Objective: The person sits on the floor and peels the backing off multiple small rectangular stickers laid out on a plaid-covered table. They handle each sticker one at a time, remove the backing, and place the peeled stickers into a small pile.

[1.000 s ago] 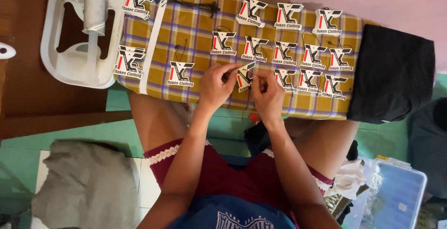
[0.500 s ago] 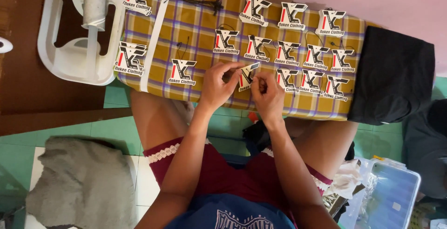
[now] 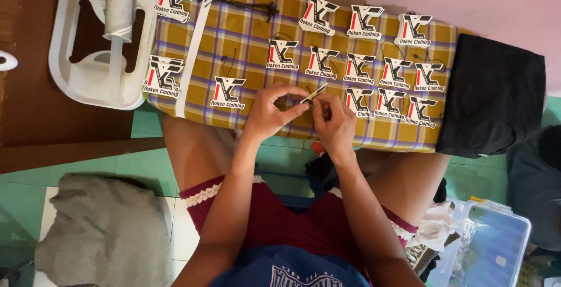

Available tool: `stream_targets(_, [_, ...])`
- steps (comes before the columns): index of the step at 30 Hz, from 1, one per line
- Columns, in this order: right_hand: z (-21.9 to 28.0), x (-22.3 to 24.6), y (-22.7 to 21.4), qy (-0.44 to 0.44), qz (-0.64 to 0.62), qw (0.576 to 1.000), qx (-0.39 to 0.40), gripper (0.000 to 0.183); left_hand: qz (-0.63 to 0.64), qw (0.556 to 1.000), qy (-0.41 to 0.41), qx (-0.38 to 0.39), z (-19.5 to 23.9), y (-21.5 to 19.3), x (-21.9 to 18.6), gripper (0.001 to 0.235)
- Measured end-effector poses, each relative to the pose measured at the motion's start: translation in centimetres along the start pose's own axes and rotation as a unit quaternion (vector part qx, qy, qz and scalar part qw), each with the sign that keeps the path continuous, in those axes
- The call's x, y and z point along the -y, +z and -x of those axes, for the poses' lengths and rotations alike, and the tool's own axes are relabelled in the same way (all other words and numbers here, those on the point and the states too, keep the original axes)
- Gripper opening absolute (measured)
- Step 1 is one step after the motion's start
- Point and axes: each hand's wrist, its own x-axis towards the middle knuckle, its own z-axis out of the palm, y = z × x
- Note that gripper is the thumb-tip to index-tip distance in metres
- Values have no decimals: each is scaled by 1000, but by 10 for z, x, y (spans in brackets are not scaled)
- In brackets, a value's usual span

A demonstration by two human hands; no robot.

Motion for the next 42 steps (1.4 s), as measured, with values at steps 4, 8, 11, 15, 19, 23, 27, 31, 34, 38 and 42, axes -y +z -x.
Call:
stream_targets(4, [2, -3, 2, -6, 11, 1000, -6, 2, 8, 1000, 11, 28, 0, -2, 2, 26])
stream_targets(8, [10, -15, 8, -16, 6, 1000, -6, 4, 41, 997, 18, 55, 0, -3, 0, 20])
stream_targets(11, [11, -14, 9, -30, 1, 1000, -1, 5, 58, 997, 14, 54, -2, -5, -1, 11])
stream_targets(15, [6, -7, 3, -47, -7, 999, 15, 5, 65, 997, 0, 36, -1, -7, -3, 22])
stream_targets(19, [12, -15, 7, -58, -7, 998, 15, 3, 77, 995, 14, 54, 0, -7, -5, 19])
stream_targets(23, [11, -14, 9, -70, 6, 997, 23, 5, 57, 996, 39, 55, -2, -7, -1, 10])
stream_targets(27, [10, -12, 7, -76, 0, 996, 44, 6, 27, 997, 43, 49, -1, -7, 6, 11])
stream_targets(31, [5, -9, 5, -75, 13, 997, 30, 3, 37, 997, 46, 57, -5, -9, 2, 10])
stream_targets(34, [3, -9, 1, -45, -44, 998, 13, 6, 62, 990, 39, 117, -5, -8, 5, 28])
stream_targets(38, [5, -14, 3, -15, -44, 999, 7, 6, 12, 991, 90, 99, -2, -2, 16, 37])
stream_targets(42, [0, 0, 0, -22, -26, 999, 12, 11, -4, 994, 84, 73, -1, -3, 8, 15])
